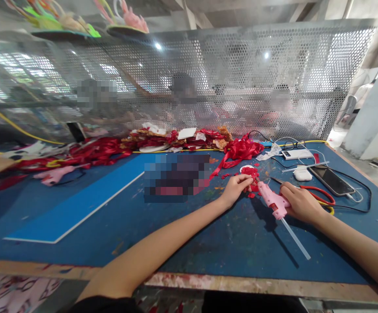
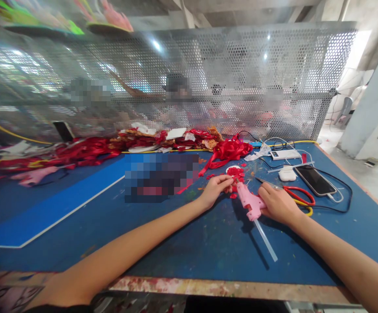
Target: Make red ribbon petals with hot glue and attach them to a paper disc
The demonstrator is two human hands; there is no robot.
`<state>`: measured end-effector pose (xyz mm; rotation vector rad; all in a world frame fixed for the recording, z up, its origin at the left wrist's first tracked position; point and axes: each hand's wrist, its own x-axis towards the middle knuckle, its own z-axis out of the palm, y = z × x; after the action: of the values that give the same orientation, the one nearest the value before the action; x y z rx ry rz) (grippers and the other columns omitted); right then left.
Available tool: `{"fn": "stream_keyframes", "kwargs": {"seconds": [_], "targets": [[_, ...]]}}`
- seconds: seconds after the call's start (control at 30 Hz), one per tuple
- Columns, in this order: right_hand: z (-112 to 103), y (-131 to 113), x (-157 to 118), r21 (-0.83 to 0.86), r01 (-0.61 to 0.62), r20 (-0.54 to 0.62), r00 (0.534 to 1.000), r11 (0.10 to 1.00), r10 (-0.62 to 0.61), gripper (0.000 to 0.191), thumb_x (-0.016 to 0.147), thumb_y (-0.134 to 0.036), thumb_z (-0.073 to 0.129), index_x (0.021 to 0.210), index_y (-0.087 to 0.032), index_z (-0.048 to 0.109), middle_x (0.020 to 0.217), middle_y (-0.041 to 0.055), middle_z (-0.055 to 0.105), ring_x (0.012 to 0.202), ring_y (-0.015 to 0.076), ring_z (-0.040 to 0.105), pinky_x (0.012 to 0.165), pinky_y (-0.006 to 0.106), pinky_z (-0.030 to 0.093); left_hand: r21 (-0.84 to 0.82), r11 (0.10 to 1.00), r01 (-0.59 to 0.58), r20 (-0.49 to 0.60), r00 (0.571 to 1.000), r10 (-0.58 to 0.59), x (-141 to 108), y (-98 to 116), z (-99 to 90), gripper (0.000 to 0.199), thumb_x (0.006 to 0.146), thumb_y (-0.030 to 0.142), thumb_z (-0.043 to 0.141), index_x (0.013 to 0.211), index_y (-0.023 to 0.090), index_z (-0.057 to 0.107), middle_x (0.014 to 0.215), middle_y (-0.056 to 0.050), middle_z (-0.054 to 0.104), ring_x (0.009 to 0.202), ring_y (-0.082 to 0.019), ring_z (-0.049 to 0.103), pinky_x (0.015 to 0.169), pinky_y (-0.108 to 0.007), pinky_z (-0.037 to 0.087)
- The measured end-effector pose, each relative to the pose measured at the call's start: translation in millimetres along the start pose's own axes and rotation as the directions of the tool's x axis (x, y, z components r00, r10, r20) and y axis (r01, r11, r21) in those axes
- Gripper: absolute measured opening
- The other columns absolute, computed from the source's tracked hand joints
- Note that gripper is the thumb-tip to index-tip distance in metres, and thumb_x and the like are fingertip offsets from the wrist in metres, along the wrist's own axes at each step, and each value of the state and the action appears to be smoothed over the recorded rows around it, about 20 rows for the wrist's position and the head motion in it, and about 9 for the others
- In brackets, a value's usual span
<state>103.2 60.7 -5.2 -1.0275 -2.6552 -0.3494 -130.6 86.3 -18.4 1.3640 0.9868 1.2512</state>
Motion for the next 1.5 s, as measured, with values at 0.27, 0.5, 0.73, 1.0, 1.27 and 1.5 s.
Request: {"fn": "stream_keyframes", "kwargs": {"seconds": [0.27, 0.5, 0.73, 1.0, 1.27, 1.5], "targets": [[1.2, 0.1, 0.4, 0.006, -0.007, -0.003, 1.000, 1.000, 0.007, 0.011, 0.077, -0.011, 0.044, 0.082, -0.018, 0.050, 0.082, 0.0062, 0.057, 0.063, 0.0153, 0.053, 0.053, 0.023, 0.034, -0.005, 1.000, 0.014, -0.016, 1.000, -0.015, -1.3, 1.5, 0.7, 0.028, 0.067, 0.041, 0.069, 0.068, 0.013, 0.067, 0.058, -0.001, 0.061, 0.049, -0.008, 0.048, 0.047, -0.021, 0.037], [-0.7, -0.5, 0.6, 0.001, -0.010, 0.017, 1.000, 1.000, 0.010, 0.010, 0.077, -0.010, 0.044, 0.082, -0.018, 0.050, 0.081, 0.0053, 0.057, 0.063, 0.0148, 0.053, 0.053, 0.024, 0.033, -0.005, 1.000, -0.008, -0.069, 0.998, 0.008, -0.5, 0.1, -0.2, 0.028, 0.066, 0.042, 0.068, 0.067, 0.014, 0.066, 0.052, 0.001, 0.057, 0.046, -0.008, 0.047, 0.045, -0.020, 0.036], [-14.2, 8.4, 0.7, -0.161, -0.117, 0.060, 0.990, 0.980, 0.128, 0.012, 0.073, -0.015, 0.052, 0.085, -0.018, 0.053, 0.088, 0.0068, 0.059, 0.066, 0.0167, 0.058, 0.052, 0.026, 0.030, -0.013, 0.993, -0.118, -0.246, 0.963, 0.111, -0.9, -1.2, -1.8, 0.028, 0.069, 0.043, 0.066, 0.074, 0.016, 0.063, 0.056, 0.005, 0.056, 0.042, -0.006, 0.043, 0.043, -0.019, 0.034], [-9.4, 21.3, -0.8, -0.090, -0.386, 0.100, 0.914, 0.918, 0.394, 0.024, 0.074, -0.018, 0.052, 0.097, -0.016, 0.057, 0.101, 0.0110, 0.058, 0.083, 0.0249, 0.060, 0.063, 0.031, 0.041, -0.004, 0.991, -0.134, -0.174, 0.976, 0.131, -10.7, 6.1, 7.2, 0.025, 0.069, 0.041, 0.066, 0.070, 0.016, 0.062, 0.054, 0.004, 0.055, 0.041, -0.006, 0.044, 0.044, -0.020, 0.037], [-16.4, 10.5, 1.6, 0.444, -0.005, -0.332, 0.928, 0.896, 0.170, 0.017, 0.084, -0.016, 0.048, 0.099, -0.019, 0.055, 0.098, 0.0092, 0.062, 0.093, 0.0215, 0.059, 0.082, 0.037, 0.048, 0.138, 0.981, -0.135, 0.106, 0.987, 0.121, -27.9, 11.9, 19.2, 0.021, 0.075, 0.036, 0.060, 0.075, 0.015, 0.061, 0.060, 0.003, 0.058, 0.046, -0.007, 0.048, 0.050, -0.020, 0.041], [-21.5, -0.6, 1.0, 0.554, 0.250, -0.296, 0.951, 0.794, -0.092, 0.018, 0.091, -0.017, 0.049, 0.106, -0.020, 0.058, 0.095, 0.0054, 0.068, 0.088, 0.0151, 0.062, 0.079, 0.029, 0.050, 0.390, 0.870, -0.301, 0.379, 0.914, 0.147, -32.2, 12.8, 20.2, 0.020, 0.082, 0.031, 0.052, 0.077, 0.015, 0.063, 0.065, 0.001, 0.058, 0.052, -0.009, 0.052, 0.054, -0.021, 0.041]]}}
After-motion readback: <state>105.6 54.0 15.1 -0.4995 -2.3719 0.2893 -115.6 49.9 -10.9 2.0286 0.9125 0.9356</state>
